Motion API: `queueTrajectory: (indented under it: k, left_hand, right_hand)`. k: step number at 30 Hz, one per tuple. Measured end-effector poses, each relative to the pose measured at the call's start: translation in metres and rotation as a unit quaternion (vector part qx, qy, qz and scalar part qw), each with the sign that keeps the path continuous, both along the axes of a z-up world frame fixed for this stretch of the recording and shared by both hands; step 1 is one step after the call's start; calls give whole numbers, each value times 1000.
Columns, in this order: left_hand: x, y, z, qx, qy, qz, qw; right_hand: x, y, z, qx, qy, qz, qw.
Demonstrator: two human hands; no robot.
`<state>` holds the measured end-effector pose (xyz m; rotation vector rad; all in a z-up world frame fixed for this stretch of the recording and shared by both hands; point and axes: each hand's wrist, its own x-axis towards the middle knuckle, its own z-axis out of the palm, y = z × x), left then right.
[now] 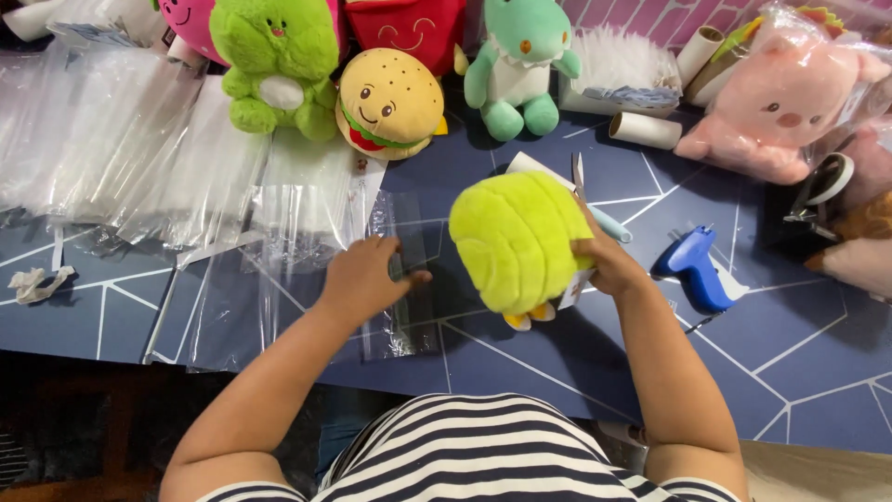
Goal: The person cleans a green plush toy using a lint roller and then places the toy into a plastic bag, sealing it with a small tie.
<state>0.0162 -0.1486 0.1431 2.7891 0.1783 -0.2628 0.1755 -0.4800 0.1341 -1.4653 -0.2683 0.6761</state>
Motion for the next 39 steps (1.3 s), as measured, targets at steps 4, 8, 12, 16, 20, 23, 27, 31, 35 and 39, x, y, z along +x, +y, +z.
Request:
queueTrajectory:
  k: [4, 8, 12, 16, 20, 23, 27, 31, 35, 39]
  left_hand:
    - [-12, -18, -47, 8, -101, -15, 995]
    - [-11, -15, -58, -21, -118, 2, 993]
    - [-21, -15, -40, -77, -136, 42, 987]
    - [-28, -31, -21, -91, -200, 78, 972]
    - [-28, -41, -30, -110, -259, 90, 955]
    - [-24, -51, -36, -140, -251, 80, 955]
    - [-20, -69, -34, -167, -225, 36, 959]
    - [-23, -69, -24, -216, -199, 14, 956]
    - [-28, -58, -3, -396, -176, 94, 896]
    - [-28, -50, 2, -451, -217, 69, 863]
  right_hand:
    - [5, -17, -1, 66, -29, 62, 995]
    - [4, -17, -8, 187, -25, 145, 971]
    - [-2, -8, 5, 184, -22, 202, 962]
    - [8, -13, -13, 168, -30, 232, 957]
    - [13, -16, -18, 155, -57, 287, 943]
    - [11, -8, -7, 168, -71, 310, 933]
    - [5, 10, 9, 173, -71, 306, 934]
    - [4, 17, 7, 169, -65, 297, 938]
    - [-1, 20, 8, 137, 25, 220, 966]
    - [6, 23, -12, 17, 28, 184, 982]
